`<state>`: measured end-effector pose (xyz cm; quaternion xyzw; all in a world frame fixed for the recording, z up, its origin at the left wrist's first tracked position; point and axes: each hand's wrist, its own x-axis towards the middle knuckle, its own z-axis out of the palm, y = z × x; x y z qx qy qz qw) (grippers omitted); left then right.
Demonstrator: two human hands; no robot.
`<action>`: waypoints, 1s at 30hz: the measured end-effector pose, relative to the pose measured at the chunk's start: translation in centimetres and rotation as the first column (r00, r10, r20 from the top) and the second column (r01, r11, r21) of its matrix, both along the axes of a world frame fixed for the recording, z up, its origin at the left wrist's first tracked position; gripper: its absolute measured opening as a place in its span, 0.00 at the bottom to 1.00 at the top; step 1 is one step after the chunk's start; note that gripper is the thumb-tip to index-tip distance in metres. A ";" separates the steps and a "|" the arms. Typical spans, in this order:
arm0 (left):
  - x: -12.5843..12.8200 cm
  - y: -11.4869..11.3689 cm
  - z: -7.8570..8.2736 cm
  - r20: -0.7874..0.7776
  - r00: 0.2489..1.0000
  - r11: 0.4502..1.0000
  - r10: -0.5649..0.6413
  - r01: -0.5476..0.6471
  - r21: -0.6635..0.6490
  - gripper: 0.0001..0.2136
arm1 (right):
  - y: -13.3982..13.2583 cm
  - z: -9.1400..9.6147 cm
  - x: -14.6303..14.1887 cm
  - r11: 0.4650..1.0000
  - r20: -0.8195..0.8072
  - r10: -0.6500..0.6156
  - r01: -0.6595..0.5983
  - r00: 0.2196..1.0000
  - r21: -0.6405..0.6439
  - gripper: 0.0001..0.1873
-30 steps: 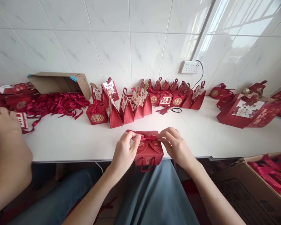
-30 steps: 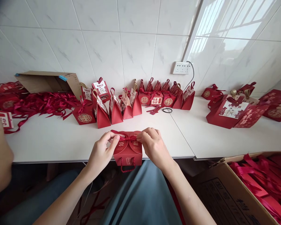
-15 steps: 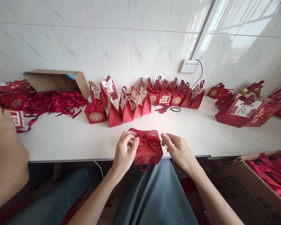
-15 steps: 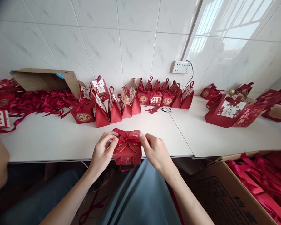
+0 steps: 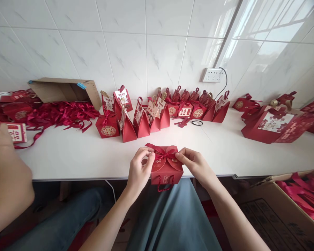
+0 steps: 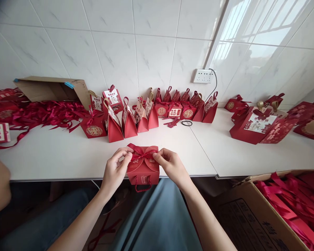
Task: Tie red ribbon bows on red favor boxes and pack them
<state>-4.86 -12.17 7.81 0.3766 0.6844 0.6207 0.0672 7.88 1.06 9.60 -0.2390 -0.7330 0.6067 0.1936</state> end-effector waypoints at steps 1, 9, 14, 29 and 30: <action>0.0 0.0 0.0 0.000 1.000 1.000 0.004 -0.004 0.002 0.11 | 0.0 0.0 0.1 1.000 -0.019 0.002 -0.003 1.000 -0.027 0.23; 0.0 0.0 -0.3 0.000 0.999 0.999 0.039 -0.039 0.005 0.11 | 0.5 -1.4 0.4 0.966 -0.173 0.071 -0.111 0.982 -0.234 0.20; -0.1 0.0 -0.6 0.029 0.998 0.998 0.055 -0.055 0.010 0.12 | 1.1 -2.1 0.2 0.915 -0.255 0.085 -0.177 0.963 -0.362 0.19; -1.6 -1.4 0.4 -0.204 0.974 0.995 0.102 -0.096 0.040 0.06 | 3.4 -3.7 1.2 0.947 -0.139 0.083 -0.122 0.987 -0.299 0.27; -1.4 -1.4 1.0 -0.296 0.947 0.992 0.128 -0.120 0.046 0.05 | 3.5 -3.8 1.3 0.945 -0.077 0.089 -0.109 0.993 -0.309 0.29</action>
